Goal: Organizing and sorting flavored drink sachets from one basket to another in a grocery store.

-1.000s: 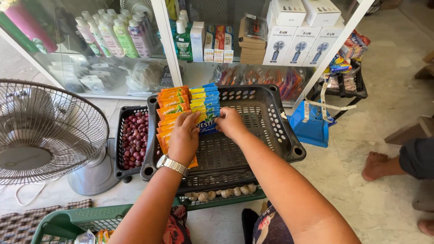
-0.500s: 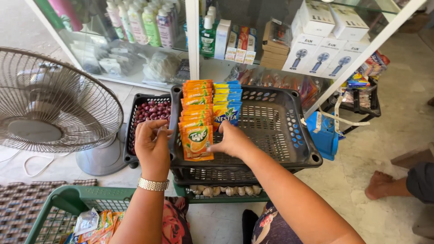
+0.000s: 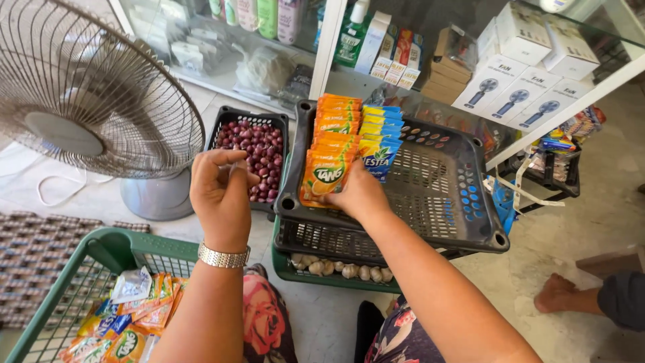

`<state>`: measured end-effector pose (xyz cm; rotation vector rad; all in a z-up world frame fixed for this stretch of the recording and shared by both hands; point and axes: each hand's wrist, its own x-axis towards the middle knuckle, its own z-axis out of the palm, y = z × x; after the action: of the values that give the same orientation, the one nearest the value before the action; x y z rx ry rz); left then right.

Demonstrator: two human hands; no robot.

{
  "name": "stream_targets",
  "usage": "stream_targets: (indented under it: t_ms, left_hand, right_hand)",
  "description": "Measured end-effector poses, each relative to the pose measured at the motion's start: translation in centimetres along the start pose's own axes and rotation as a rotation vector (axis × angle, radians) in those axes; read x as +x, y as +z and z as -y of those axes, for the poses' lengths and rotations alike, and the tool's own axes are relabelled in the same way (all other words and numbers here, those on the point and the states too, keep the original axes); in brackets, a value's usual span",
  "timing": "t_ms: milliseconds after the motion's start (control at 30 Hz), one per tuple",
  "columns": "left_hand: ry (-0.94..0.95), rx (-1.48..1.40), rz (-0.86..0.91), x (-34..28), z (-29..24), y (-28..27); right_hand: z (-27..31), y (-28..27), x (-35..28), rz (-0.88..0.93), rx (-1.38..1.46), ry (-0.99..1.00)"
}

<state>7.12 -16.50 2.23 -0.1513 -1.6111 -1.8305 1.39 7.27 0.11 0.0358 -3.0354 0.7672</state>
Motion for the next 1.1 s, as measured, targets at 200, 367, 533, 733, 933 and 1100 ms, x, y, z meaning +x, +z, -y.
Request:
stream_targets:
  t_ms: [200, 367, 533, 733, 933, 1100]
  left_hand:
    - [-0.078, 0.073, -0.082, -2.4, 2.5, -7.9]
    - [-0.297, 0.336, -0.002, -10.1, 6.0, -22.0]
    - [-0.523, 0.519, -0.099, -17.5, 8.4, -31.4]
    - [-0.626, 0.636, 0.048, -19.4, 10.8, -31.6]
    - [-0.553, 0.889, 0.269, -19.2, 13.8, -28.7]
    - [-0.441, 1.036, 0.336, -21.4, 17.2, -31.7]
  right_hand:
    - [-4.8, 2.5, 1.3, 0.111, 0.418, -0.307]
    - [-2.9, 1.1, 0.5, 0.298, 0.430, -0.242]
    - [0.3, -3.0, -1.6, 0.228, -0.092, -0.040]
    - [14.4, -5.7, -14.3, 0.009, 0.041, -0.415]
    - [13.6, -6.0, -17.0, 0.100, 0.024, -0.615]
    - [16.3, -3.6, -15.5, 0.148, 0.028, -0.797]
